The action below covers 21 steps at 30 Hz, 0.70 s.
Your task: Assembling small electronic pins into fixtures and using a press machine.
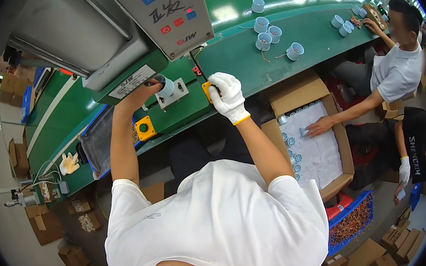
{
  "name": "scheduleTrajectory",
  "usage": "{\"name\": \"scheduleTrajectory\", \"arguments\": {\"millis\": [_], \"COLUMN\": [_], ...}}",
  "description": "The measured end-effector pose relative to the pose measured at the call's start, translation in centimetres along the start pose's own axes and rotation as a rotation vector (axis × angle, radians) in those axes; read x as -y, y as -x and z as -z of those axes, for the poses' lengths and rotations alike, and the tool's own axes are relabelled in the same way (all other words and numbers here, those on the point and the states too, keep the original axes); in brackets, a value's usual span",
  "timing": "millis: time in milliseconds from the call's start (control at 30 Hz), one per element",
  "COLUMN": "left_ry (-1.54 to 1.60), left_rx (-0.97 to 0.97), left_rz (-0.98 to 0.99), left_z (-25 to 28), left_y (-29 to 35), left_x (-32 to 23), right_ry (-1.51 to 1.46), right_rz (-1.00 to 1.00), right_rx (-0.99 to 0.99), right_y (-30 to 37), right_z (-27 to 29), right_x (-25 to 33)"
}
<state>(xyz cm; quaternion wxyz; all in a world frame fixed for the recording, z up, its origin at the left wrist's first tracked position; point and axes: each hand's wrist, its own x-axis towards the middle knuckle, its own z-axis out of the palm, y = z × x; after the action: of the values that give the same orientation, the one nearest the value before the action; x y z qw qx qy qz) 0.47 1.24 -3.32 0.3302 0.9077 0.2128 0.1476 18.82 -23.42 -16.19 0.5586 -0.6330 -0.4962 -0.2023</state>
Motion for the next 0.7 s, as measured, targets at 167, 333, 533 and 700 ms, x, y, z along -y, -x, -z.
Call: {"name": "scheduleTrajectory", "arguments": {"millis": [167,333,533,700], "left_ry": [0.145,-0.166,-0.184,-0.441], "left_rx": [-0.1,-0.491,-0.67,-0.594], "left_rz": [0.058,0.004,-0.04,-0.202], "left_z": [-0.3,-6.6,-8.2,-5.8], "left_y": [2.9,13.9,16.3,15.1], "left_x": [0.7,6.8,8.9,8.1], "right_ry": [-0.104,-0.11,-0.021,0.068], "right_rz": [0.003,-0.036,0.022,0.087], "right_rx": [0.006,0.02,0.002,0.111], "right_y": [0.1,0.7,0.5,-0.1], "right_z": [0.7,1.0,0.3,1.0], "right_x": [0.0,-0.5,-0.6,-0.4]}}
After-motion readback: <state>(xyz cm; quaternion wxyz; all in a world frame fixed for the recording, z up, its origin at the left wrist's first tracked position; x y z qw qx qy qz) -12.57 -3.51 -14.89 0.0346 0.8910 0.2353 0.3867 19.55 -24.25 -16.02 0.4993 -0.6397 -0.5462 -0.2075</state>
